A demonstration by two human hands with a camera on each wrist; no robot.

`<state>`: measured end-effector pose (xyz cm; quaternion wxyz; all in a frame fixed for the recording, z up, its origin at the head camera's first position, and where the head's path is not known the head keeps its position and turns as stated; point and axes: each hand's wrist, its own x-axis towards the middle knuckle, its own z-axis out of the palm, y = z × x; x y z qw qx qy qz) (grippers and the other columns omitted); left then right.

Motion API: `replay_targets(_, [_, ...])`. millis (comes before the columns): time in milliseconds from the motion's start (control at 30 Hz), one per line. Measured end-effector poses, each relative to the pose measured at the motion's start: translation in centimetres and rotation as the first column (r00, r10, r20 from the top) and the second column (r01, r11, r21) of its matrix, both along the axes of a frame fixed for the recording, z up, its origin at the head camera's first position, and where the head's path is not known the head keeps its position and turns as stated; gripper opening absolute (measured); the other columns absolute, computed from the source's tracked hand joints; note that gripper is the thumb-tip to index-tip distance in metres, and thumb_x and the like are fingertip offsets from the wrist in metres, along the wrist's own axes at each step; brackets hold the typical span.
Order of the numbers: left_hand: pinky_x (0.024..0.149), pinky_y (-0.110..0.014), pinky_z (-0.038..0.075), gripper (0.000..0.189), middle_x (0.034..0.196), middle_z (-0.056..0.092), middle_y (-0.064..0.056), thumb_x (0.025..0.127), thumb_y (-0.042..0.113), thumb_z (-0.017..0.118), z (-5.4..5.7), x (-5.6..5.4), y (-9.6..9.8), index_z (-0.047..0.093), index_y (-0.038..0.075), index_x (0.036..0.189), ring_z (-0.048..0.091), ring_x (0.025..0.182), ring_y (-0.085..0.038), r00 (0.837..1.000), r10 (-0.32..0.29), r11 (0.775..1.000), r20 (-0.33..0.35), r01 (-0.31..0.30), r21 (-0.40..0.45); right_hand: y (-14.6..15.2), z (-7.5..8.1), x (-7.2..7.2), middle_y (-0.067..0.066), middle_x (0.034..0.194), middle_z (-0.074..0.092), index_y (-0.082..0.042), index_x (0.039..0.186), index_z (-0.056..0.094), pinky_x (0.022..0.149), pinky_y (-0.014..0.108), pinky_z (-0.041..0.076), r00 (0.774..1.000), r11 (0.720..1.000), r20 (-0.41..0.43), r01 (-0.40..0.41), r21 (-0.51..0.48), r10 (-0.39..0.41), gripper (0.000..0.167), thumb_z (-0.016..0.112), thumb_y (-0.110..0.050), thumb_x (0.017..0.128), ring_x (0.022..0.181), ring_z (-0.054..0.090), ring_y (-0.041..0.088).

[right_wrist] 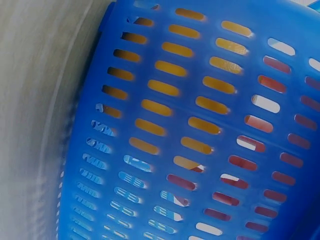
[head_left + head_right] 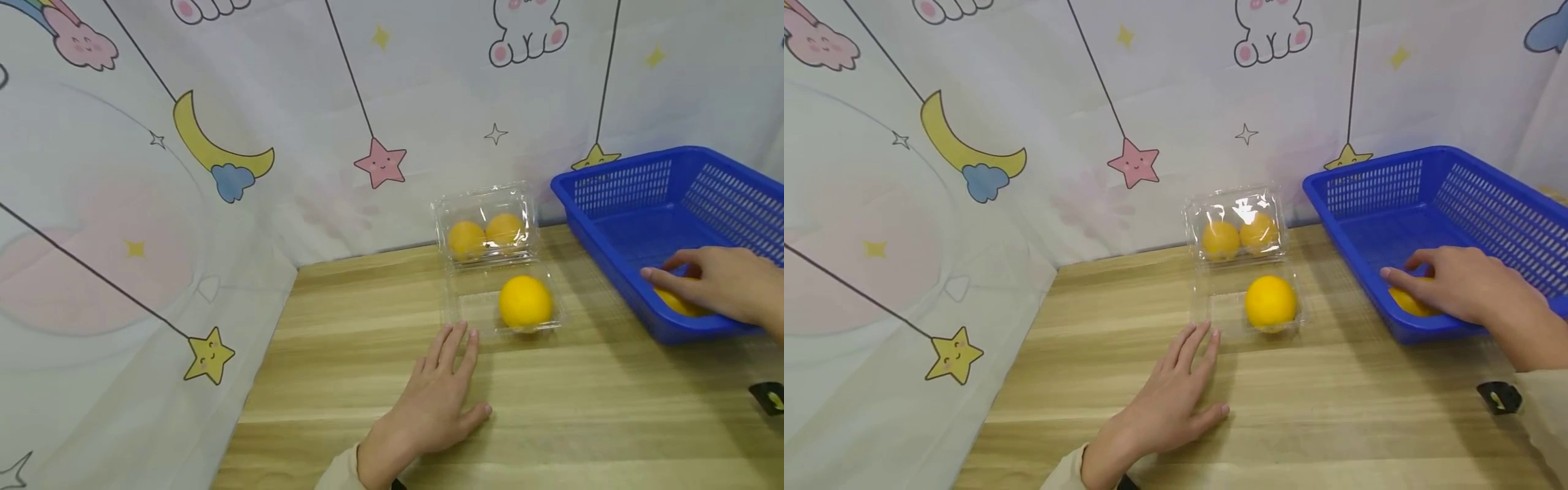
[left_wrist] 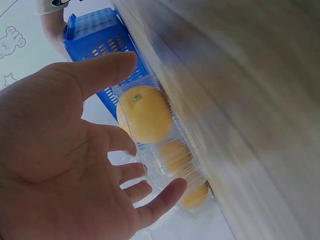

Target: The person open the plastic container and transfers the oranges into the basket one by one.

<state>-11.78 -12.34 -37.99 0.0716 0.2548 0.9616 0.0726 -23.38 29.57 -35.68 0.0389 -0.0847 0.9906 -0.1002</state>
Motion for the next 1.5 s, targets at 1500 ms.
replay_targets(1500, [0.12, -0.065, 0.034, 0.097, 0.179, -0.008, -0.01, 0.105, 0.047, 0.064, -0.1, -0.5, -0.2, 0.003, 0.013, 0.172, -0.002, 0.165, -0.032, 0.998, -0.008, 0.999, 0.067, 0.004, 0.05, -14.7, 0.8, 1.9, 0.021, 0.138, 0.067, -0.007, 0.135, 0.072, 0.1, 0.069, 0.046, 0.921, 0.939, -0.308, -0.301, -0.166, 0.24, 0.045, 0.073, -0.038, 0.101, 0.117, 0.066, 0.045])
